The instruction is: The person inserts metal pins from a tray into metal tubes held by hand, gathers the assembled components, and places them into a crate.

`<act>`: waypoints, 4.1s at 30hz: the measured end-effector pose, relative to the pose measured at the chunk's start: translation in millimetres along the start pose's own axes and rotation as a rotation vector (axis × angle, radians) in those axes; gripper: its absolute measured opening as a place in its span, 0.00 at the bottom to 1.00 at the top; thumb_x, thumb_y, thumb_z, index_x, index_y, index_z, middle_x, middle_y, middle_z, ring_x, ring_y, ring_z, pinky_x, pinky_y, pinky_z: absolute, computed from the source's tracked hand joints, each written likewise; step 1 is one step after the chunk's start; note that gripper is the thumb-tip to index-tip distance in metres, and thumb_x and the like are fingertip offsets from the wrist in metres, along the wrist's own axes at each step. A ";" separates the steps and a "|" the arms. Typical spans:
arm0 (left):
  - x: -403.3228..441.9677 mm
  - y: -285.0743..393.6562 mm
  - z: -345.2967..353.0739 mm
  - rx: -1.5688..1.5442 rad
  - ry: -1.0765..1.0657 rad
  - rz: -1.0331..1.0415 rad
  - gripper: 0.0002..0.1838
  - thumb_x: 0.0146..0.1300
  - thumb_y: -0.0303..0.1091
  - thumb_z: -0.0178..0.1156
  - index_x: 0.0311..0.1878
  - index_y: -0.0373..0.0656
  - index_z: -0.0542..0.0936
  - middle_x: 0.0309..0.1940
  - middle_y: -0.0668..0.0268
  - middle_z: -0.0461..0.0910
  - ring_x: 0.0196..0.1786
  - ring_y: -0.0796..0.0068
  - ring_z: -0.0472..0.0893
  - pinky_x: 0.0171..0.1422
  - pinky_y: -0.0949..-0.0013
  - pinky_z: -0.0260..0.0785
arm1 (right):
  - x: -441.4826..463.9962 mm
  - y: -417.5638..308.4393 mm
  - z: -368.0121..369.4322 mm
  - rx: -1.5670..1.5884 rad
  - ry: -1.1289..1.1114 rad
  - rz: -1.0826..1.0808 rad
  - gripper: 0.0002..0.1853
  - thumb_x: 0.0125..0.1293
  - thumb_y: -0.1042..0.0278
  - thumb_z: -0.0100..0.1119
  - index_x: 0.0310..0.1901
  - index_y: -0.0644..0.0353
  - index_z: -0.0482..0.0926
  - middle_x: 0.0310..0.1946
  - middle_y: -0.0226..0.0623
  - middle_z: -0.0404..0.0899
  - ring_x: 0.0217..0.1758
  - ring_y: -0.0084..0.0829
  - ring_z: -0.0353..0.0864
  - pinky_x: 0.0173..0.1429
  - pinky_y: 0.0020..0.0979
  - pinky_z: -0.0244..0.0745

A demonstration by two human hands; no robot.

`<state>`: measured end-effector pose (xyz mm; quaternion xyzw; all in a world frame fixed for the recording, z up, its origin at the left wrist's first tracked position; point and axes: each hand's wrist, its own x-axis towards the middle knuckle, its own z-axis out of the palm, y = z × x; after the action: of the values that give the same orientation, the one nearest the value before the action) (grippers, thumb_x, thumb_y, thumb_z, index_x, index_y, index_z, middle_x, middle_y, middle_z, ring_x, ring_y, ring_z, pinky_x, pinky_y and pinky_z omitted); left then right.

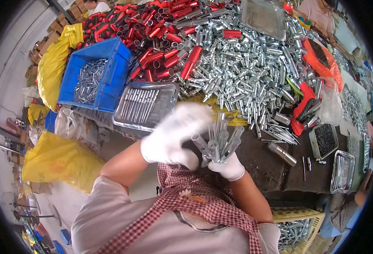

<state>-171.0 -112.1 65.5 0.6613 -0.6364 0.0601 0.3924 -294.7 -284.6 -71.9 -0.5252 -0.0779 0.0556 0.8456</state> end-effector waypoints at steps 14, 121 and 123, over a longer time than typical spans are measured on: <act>-44.9 -141.7 -17.3 0.390 -0.127 -1.069 0.19 0.49 0.46 0.63 0.33 0.37 0.84 0.30 0.50 0.82 0.38 0.53 0.83 0.48 0.61 0.73 | -2.9 1.7 -1.3 0.063 0.033 0.046 0.33 0.44 0.77 0.61 0.57 0.59 0.63 0.38 0.34 0.74 0.39 0.29 0.76 0.43 0.35 0.76; 16.6 28.7 14.9 -0.302 -0.145 -0.381 0.14 0.49 0.27 0.69 0.41 0.42 0.81 0.37 0.60 0.83 0.43 0.61 0.82 0.60 0.53 0.67 | 10.1 0.8 18.7 -0.304 0.117 -0.155 0.35 0.52 0.81 0.61 0.63 0.62 0.61 0.52 0.38 0.75 0.57 0.28 0.75 0.62 0.32 0.69; 15.3 11.4 12.6 -0.220 -0.208 0.072 0.16 0.52 0.32 0.68 0.45 0.39 0.81 0.40 0.56 0.81 0.46 0.58 0.80 0.55 0.54 0.69 | 13.5 -14.7 21.6 -0.505 0.053 -0.195 0.34 0.52 0.81 0.61 0.63 0.62 0.62 0.53 0.37 0.75 0.57 0.29 0.74 0.62 0.33 0.68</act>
<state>-183.6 -130.4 70.8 0.5939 -0.6996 -0.0647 0.3919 -285.4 -269.7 -48.3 -0.7107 -0.1173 -0.0609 0.6909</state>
